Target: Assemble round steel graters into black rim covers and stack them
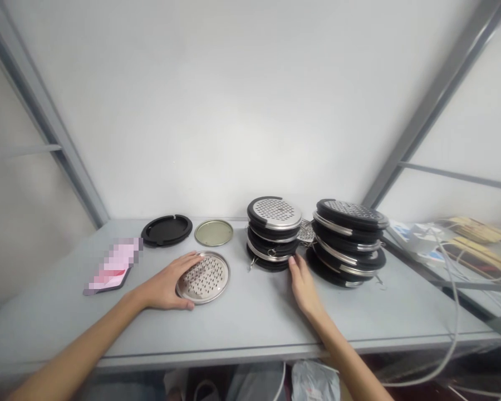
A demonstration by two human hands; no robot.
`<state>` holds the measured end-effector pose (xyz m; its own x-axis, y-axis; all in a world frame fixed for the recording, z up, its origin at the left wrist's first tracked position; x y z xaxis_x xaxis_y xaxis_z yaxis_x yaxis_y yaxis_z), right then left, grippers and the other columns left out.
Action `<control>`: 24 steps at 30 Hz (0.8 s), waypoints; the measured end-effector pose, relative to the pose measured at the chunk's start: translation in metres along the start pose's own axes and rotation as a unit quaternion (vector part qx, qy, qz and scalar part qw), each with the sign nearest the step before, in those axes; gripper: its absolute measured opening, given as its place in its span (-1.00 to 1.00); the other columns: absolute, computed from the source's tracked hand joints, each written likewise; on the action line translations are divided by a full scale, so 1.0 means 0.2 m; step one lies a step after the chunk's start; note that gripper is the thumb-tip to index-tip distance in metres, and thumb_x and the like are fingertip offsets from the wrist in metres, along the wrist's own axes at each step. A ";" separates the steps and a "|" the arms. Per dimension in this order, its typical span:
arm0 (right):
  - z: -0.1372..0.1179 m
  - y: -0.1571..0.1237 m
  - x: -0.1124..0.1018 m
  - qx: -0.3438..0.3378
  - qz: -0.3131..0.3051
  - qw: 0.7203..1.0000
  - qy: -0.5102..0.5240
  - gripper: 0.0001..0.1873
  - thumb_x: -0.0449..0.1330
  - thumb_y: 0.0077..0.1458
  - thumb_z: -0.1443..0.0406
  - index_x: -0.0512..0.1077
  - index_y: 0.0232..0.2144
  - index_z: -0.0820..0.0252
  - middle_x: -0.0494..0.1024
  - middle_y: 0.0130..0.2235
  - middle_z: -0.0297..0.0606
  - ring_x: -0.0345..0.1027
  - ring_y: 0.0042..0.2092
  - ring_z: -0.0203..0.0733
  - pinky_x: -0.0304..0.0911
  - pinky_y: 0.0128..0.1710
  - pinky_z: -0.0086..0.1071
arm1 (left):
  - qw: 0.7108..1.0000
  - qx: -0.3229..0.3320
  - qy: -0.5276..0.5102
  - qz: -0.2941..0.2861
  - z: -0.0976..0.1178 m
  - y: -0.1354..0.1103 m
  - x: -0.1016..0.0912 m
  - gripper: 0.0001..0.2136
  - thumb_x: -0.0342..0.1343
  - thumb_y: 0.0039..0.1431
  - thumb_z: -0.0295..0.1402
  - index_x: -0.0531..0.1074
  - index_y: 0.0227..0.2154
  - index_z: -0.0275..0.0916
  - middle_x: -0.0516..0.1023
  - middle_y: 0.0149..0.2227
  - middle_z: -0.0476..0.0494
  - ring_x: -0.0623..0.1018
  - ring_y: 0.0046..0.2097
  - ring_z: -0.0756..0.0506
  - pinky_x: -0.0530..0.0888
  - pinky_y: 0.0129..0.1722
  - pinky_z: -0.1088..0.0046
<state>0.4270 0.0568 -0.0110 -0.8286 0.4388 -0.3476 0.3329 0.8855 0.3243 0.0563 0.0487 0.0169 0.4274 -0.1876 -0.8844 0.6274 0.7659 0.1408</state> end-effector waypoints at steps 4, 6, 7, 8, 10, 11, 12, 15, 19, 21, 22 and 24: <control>-0.12 -0.08 0.09 0.011 -0.042 0.999 0.015 -0.32 -0.02 0.16 -0.09 0.30 0.15 0.21 0.35 0.19 -0.03 0.19 0.23 0.07 0.01 0.26 0.02 | 1.000 -0.004 0.004 -0.003 0.00 0.00 0.00 0.06 0.29 -0.18 0.15 -0.04 0.33 -0.20 0.01 0.36 -0.32 0.01 0.36 -0.35 0.08 0.30 0.05; -0.18 -0.11 0.14 -0.013 -0.064 0.998 0.015 -0.37 0.00 0.17 -0.06 0.29 0.15 0.18 0.35 0.19 -0.05 0.18 0.24 0.05 0.04 0.25 0.01 | 1.000 -0.005 0.003 -0.003 -0.01 0.00 0.00 0.06 0.29 -0.18 0.14 -0.04 0.33 -0.19 0.01 0.36 -0.32 0.01 0.36 -0.36 0.09 0.29 0.05; -0.20 -0.13 0.17 -0.022 -0.076 0.997 0.015 -0.38 0.00 0.18 -0.05 0.28 0.15 0.16 0.35 0.19 -0.06 0.18 0.24 0.03 0.05 0.24 0.01 | 1.000 -0.005 0.003 -0.002 -0.01 0.00 0.00 0.06 0.29 -0.18 0.14 -0.04 0.33 -0.18 0.01 0.36 -0.31 0.01 0.36 -0.36 0.09 0.29 0.05; -0.22 -0.15 0.20 -0.027 -0.087 0.996 0.015 -0.39 0.01 0.18 -0.03 0.28 0.16 0.15 0.36 0.19 -0.06 0.19 0.23 0.03 0.07 0.23 0.01 | 1.000 -0.005 0.003 -0.002 -0.01 0.00 0.00 0.06 0.30 -0.18 0.13 -0.04 0.33 -0.18 0.01 0.36 -0.31 0.02 0.36 -0.37 0.09 0.30 0.05; -0.23 -0.18 0.25 -0.028 -0.104 0.994 0.015 -0.40 0.03 0.17 -0.02 0.28 0.15 0.16 0.35 0.19 -0.05 0.22 0.21 0.04 0.12 0.20 0.01 | 1.000 -0.004 0.004 -0.002 -0.02 0.00 0.01 0.06 0.30 -0.19 0.13 -0.03 0.33 -0.19 0.01 0.36 -0.32 0.02 0.35 -0.37 0.08 0.30 0.06; -0.23 -0.19 0.27 -0.026 -0.110 0.993 0.015 -0.41 0.04 0.16 -0.01 0.30 0.13 0.16 0.37 0.17 -0.03 0.26 0.19 0.05 0.15 0.18 0.01 | 1.000 -0.003 0.005 -0.002 -0.02 0.00 0.01 0.06 0.30 -0.19 0.14 -0.03 0.33 -0.20 0.01 0.35 -0.32 0.02 0.35 -0.37 0.08 0.30 0.06; -0.22 -0.19 0.27 -0.023 -0.107 0.994 0.013 -0.44 0.05 0.15 0.00 0.33 0.09 0.17 0.41 0.14 -0.02 0.30 0.15 0.06 0.18 0.16 0.01 | 1.000 -0.003 0.005 -0.001 -0.02 0.00 0.01 0.06 0.30 -0.19 0.14 -0.02 0.33 -0.20 0.02 0.35 -0.33 0.02 0.35 -0.37 0.08 0.30 0.06; -0.18 -0.10 0.18 -0.033 0.007 0.999 0.003 -0.55 0.03 0.12 0.10 0.41 -0.04 0.22 0.48 0.04 0.01 0.33 0.10 0.08 0.21 0.11 0.02 | 1.000 0.004 0.005 0.001 -0.02 0.00 0.01 0.06 0.29 -0.18 0.15 -0.03 0.33 -0.21 0.02 0.35 -0.32 0.02 0.36 -0.36 0.07 0.30 0.06; -0.11 0.19 0.06 -0.027 0.127 0.992 -0.006 -0.53 -0.03 0.06 0.25 0.37 0.01 0.26 0.46 0.04 0.00 0.32 0.09 0.02 0.14 0.15 -0.03 | 1.000 0.007 0.005 -0.001 -0.01 0.00 0.01 0.07 0.28 -0.19 0.16 -0.03 0.33 -0.22 0.02 0.35 -0.31 0.02 0.36 -0.36 0.06 0.31 0.06; -0.09 0.36 0.08 -0.017 0.102 0.994 -0.023 -0.51 -0.06 0.01 0.29 0.37 -0.02 0.33 0.49 -0.02 0.04 0.36 0.04 0.02 0.20 0.10 -0.04 | 1.000 0.002 0.004 -0.001 0.00 0.00 0.00 0.07 0.28 -0.19 0.17 -0.03 0.33 -0.21 0.02 0.35 -0.31 0.01 0.36 -0.35 0.06 0.31 0.06; -0.09 0.44 0.09 -0.021 0.085 0.996 -0.028 -0.52 -0.06 -0.01 0.30 0.40 -0.06 0.34 0.52 -0.07 0.03 0.39 0.00 0.02 0.23 0.06 -0.05 | 1.000 0.001 0.003 -0.001 0.00 0.00 0.00 0.07 0.28 -0.19 0.17 -0.03 0.33 -0.22 0.03 0.35 -0.31 0.01 0.36 -0.35 0.06 0.31 0.07; -0.09 0.54 0.13 -0.035 0.055 0.997 -0.043 -0.57 -0.03 -0.07 0.32 0.44 -0.16 0.33 0.56 -0.15 0.00 0.41 -0.06 0.03 0.25 0.02 -0.06 | 1.000 -0.001 0.000 -0.001 0.01 0.00 0.00 0.06 0.28 -0.19 0.16 -0.02 0.32 -0.22 0.03 0.35 -0.30 0.01 0.36 -0.34 0.07 0.31 0.07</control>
<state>0.4331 0.1620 0.0302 -0.7466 0.5467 -0.3791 0.3846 0.8196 0.4246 0.0572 0.0482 0.0172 0.4256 -0.1891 -0.8849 0.6271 0.7666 0.1378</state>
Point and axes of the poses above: each hand's wrist, its own y-axis towards the middle knuckle, its own x-axis out of the palm, z = x × y, the point moved 7 cm from there along y, towards the middle knuckle
